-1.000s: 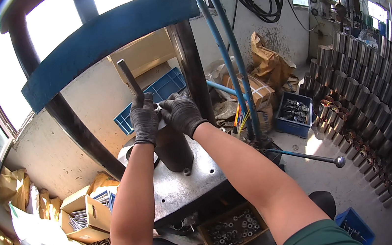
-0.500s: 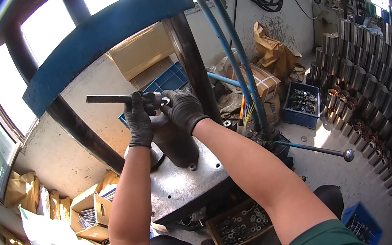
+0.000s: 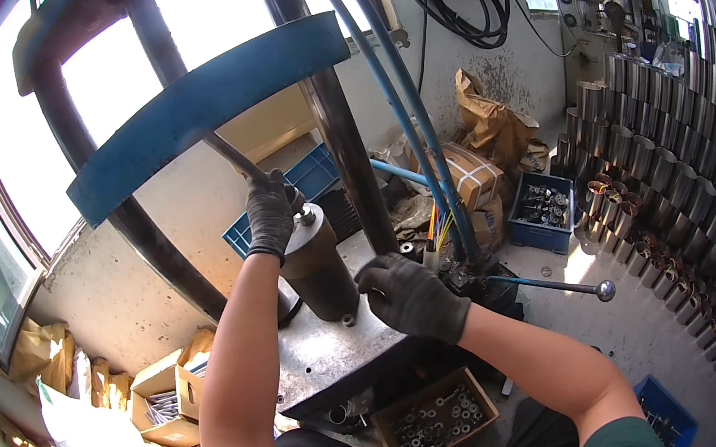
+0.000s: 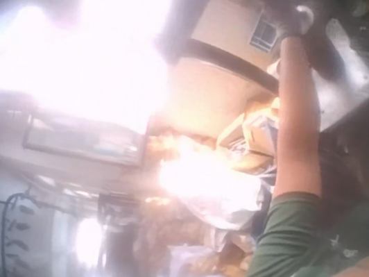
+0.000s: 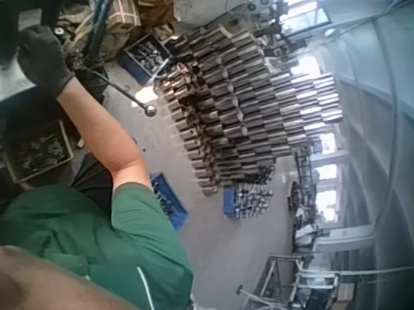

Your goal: Operating a manual press machine to assemble metal parts.

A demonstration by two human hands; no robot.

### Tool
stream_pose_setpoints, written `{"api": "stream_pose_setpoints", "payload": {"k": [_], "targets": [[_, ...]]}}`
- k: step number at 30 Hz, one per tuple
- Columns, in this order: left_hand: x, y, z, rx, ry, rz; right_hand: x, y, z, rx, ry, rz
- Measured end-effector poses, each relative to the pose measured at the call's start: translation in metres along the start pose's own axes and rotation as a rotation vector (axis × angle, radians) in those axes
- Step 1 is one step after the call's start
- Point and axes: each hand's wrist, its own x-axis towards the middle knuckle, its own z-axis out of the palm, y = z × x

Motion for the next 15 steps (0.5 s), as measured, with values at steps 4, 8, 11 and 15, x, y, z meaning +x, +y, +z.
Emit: {"api": "stream_pose_setpoints", "payload": {"k": [4,8,11,15], "targets": [[0.002,-0.001,-0.002,0.054,0.011,-0.005,-0.077,-0.035,-0.105,-0.393,-0.283,-0.116],[-0.003,0.002,-0.009,-0.034,-0.041,-0.012,-0.117,-0.042,-0.186,-0.823,-0.389,0.161],[-0.005,0.006,-0.014,-0.142,-0.083,-0.042,-0.139,-0.035,-0.229,-0.871,-0.490,0.315],[-0.004,0.008,-0.011,-0.145,-0.061,-0.056,-0.150,-0.015,-0.220,-0.546,-0.185,0.360]]}}
